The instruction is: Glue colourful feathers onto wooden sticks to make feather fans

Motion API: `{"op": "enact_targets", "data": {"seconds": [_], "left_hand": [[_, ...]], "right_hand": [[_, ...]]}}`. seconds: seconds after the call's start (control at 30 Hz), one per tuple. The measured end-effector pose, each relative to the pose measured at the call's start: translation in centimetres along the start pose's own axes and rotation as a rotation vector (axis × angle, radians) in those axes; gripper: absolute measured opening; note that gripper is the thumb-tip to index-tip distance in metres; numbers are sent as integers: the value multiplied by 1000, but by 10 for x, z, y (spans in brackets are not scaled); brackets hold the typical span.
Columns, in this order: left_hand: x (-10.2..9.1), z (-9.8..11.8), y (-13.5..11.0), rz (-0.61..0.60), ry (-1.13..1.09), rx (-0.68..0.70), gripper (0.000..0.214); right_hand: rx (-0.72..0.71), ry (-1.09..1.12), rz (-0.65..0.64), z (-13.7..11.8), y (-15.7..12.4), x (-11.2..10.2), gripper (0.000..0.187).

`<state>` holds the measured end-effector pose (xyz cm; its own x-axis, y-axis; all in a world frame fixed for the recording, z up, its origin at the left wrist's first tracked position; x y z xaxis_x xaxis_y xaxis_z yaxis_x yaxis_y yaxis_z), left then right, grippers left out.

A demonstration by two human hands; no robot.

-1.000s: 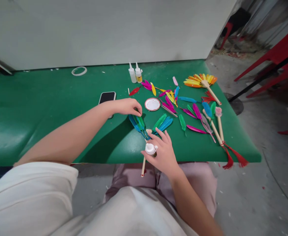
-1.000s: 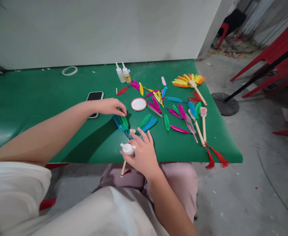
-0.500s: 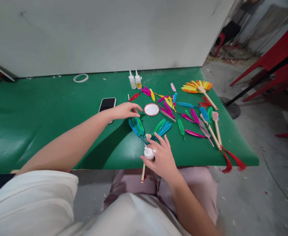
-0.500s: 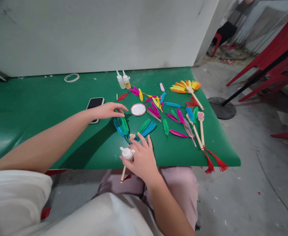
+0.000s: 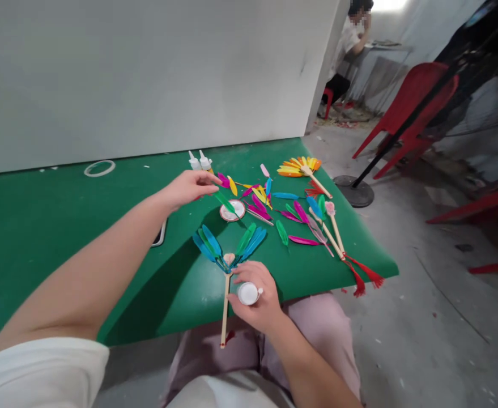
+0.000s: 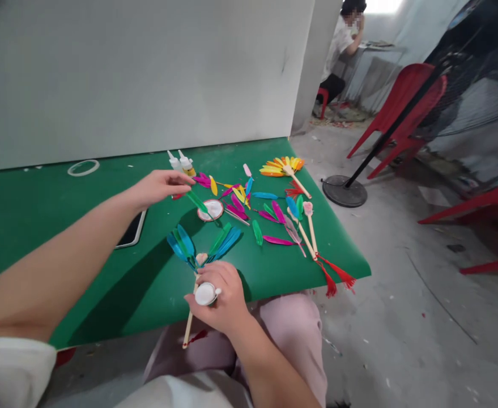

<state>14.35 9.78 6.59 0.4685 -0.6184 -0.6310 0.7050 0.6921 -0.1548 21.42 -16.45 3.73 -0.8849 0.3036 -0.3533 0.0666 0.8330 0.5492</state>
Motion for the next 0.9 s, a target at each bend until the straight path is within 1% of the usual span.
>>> {"op": "enact_targets", "data": {"seconds": [0.03, 0.1, 0.17, 0.2, 0.23, 0.3, 0.4, 0.5, 0.57, 0.67, 0.73, 0.8, 0.9], "left_hand": [[16, 6, 9, -38, -9, 19, 34], [52, 24, 26, -113, 11, 99, 32], [87, 40, 42, -176, 158, 153, 31], [100, 48, 49, -183, 289, 193, 30], [110, 54, 57, -177, 349, 208, 28], [124, 64, 73, -143, 458, 235, 27], [137, 79, 98, -101, 599, 288, 28], [158, 100, 119, -125, 708, 383, 30], [175, 116, 129, -143, 779, 465, 30], [202, 137, 137, -173, 875, 595, 35], [217, 144, 139, -194, 916, 666, 31], [225, 147, 140, -200, 940, 713, 26], [225, 146, 140, -186, 956, 735, 24]], "right_hand": [[0, 22, 37, 1, -1, -2, 12], [12, 41, 114, 3, -4, -8, 10], [33, 44, 171, 6, -6, -12, 8], [49, 48, 188, 7, -6, -14, 7], [69, 58, 194, 9, -6, -14, 7], [105, 104, 184, 12, -5, -13, 6], [119, 186, 183, 14, -3, -13, 2], [158, 239, 197, 19, -3, -17, 2], [234, 302, 208, 28, -4, -20, 5], [371, 481, 253, 42, -8, -24, 12], [457, 605, 287, 51, -11, -25, 18], [531, 702, 303, 57, -14, -24, 23], [638, 815, 286, 62, -18, -18, 27]]}}
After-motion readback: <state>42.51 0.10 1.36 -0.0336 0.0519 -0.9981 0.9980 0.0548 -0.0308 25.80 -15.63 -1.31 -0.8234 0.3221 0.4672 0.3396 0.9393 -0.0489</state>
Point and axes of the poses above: each hand's wrist, its own y-axis towards the middle knuckle, its own x-axis out of the palm, z = x × y, the point moved 9 cm from there along y, towards the middle knuckle, and after that the axes turned 9 degrees about -z, right-handed, at the moved point
